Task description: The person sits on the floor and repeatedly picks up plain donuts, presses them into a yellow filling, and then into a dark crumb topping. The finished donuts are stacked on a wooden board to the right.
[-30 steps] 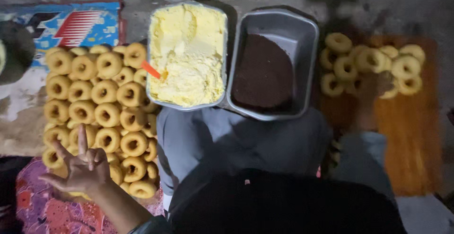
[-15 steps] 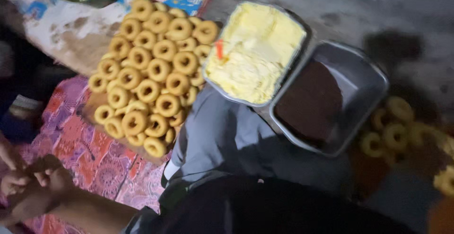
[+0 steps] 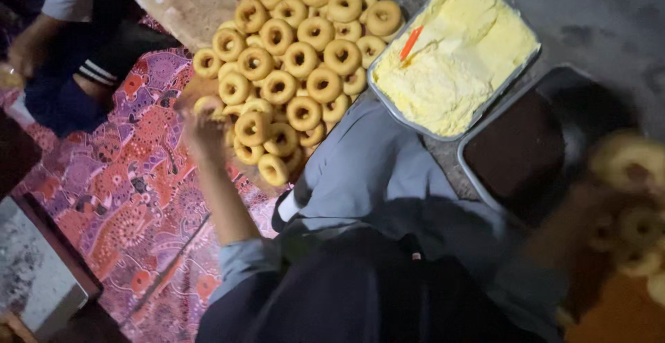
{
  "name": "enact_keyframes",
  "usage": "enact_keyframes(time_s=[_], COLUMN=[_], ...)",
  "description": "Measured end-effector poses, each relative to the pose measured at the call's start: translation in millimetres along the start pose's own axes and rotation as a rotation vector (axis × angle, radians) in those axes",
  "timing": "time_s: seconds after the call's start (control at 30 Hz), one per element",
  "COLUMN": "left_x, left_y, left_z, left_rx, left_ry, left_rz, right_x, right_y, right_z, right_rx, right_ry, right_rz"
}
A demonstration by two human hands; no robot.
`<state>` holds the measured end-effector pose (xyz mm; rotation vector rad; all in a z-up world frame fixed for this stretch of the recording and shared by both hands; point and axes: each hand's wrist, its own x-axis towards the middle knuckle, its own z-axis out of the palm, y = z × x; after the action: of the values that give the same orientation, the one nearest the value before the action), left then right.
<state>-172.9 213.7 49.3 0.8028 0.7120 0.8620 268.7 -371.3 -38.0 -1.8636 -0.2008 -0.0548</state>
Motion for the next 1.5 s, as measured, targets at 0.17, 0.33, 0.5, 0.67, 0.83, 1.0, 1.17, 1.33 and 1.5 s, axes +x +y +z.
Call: enact_keyframes(time_s=[0.17,0.33,0.5,0.67,0.83,1.0,1.17,1.33,1.5], left_x=[-79,-149,-154,-130,-104,-74,-71,-88,-95], left_y=[-121,-167,-193,-215,-217,-229,-247,-259,-250], left_z=[131,184,177,178,181,196,227,241,222], left_rx=[-0.178,-0.386,-0.457,-0.349,-0.338,0.067,0.896,1.091,0.067], left_ry=[-0.893,-0.886,-0.714,-0.555,-0.497,-0.339,-0.337,-0.570,-0.463], left_rz=[-0.432,-0.867,-0.920,-0.751,-0.820,-0.400,0.338,-0.104,-0.656], right_x=[-80,-149,-150,-159,-49,5,9,15,1], right_y=[-102,-182,-198,-177,-149,-133,-150,-161,-148], right_z=[76,130,133,148,160,162,138,136,151], right_rx=[0.225,0.081,-0.012,-0.151,-0.481,-0.545,-0.203,-0.370,-0.452], right_ry=[-0.264,-0.613,-0.222,-0.658,-0.388,-0.393,-0.239,-0.071,-0.316], right_rz=[-0.116,-0.562,-0.283,-0.532,-0.726,-0.565,-0.330,-0.695,-0.696])
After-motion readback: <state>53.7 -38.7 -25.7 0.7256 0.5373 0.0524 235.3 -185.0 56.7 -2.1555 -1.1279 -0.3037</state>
